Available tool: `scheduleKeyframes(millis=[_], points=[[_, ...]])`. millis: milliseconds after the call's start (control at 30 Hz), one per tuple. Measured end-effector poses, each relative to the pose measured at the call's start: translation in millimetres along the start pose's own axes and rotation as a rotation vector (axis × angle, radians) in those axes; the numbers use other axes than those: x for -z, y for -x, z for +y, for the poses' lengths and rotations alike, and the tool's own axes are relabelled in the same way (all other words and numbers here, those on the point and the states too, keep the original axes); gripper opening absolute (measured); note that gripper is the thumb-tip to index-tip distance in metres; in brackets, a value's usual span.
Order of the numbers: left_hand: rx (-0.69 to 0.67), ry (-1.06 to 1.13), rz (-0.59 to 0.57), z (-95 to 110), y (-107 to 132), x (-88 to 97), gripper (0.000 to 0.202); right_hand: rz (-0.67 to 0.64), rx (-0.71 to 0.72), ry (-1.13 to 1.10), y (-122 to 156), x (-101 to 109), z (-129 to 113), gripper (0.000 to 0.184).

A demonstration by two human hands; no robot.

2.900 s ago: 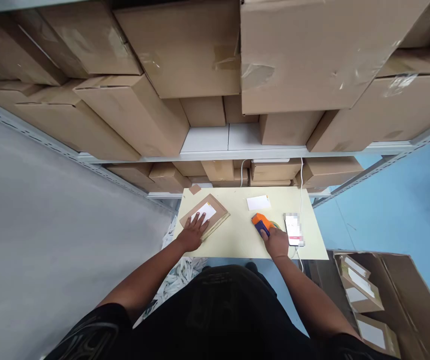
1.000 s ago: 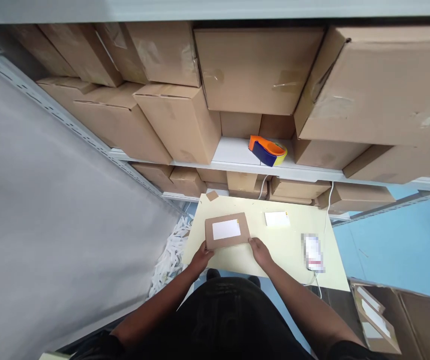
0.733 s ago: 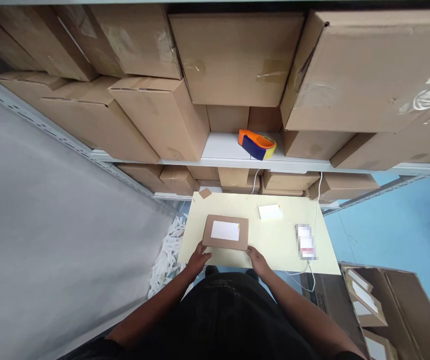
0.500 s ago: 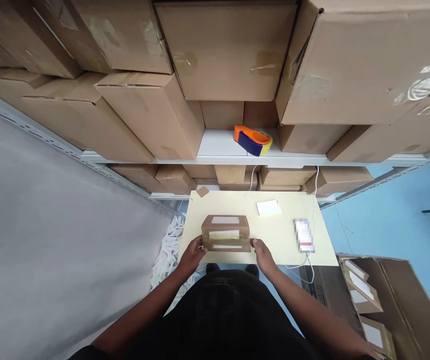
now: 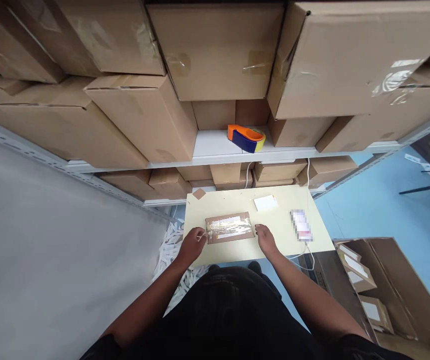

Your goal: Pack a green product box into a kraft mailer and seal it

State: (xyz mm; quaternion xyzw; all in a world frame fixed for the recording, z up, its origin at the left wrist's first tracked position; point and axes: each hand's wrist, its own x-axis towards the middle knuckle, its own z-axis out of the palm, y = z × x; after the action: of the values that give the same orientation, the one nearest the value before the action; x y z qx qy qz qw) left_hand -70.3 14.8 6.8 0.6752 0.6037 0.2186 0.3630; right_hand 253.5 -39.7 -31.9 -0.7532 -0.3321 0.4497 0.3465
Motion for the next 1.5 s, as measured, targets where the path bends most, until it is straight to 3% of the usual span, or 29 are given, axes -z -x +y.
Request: scheduleKeyframes(millis=[67, 133, 233, 333, 500, 667, 800, 1000, 1267, 1500], points=[[-0.171, -0.113, 0.009, 10.6, -16.7, 12.6, 0.014, 0.047, -0.056, -0.040, 9.7, 4.1, 6.6, 0.059], [-0.336, -0.203, -0.060, 31.3, -39.5, 16.4, 0.018, 0.060, -0.091, -0.047, 19.1, 9.1, 16.8, 0.056], [-0.540, -0.356, -0.279, 74.3, -78.6, -1.7, 0.023, 0.015, -0.117, -0.017, 28.9, 21.1, 35.9, 0.050], [-0.645, -0.516, -0.461, 118.1, -117.2, -46.1, 0.024, -0.057, -0.134, 0.011, 28.5, 39.7, 54.1, 0.046], [-0.579, -0.719, -0.669, 170.1, -171.8, -145.3, 0.024, -0.119, -0.148, 0.027, 4.6, 79.1, 71.0, 0.042], [-0.483, -0.824, -0.711, 195.6, -209.1, -226.6, 0.029, -0.190, -0.107, 0.033, -22.7, 121.4, 71.9, 0.038], [-0.415, -0.847, -0.692, 201.5, -225.5, -263.4, 0.042, -0.260, -0.098, 0.067, -35.3, 148.5, 72.3, 0.039], [-0.332, -0.843, -0.681, 200.0, -236.3, -280.7, 0.036, -0.306, -0.126, 0.088, -49.3, 164.5, 76.6, 0.038], [-0.305, -0.782, -0.726, 195.3, -242.0, -276.4, 0.023, -0.346, -0.125, 0.067, -62.6, 161.6, 69.9, 0.038], [-0.220, -0.638, -0.631, 191.3, -242.0, -270.9, 0.012, -0.363, -0.138, 0.097, -66.9, 158.1, 69.0, 0.038]])
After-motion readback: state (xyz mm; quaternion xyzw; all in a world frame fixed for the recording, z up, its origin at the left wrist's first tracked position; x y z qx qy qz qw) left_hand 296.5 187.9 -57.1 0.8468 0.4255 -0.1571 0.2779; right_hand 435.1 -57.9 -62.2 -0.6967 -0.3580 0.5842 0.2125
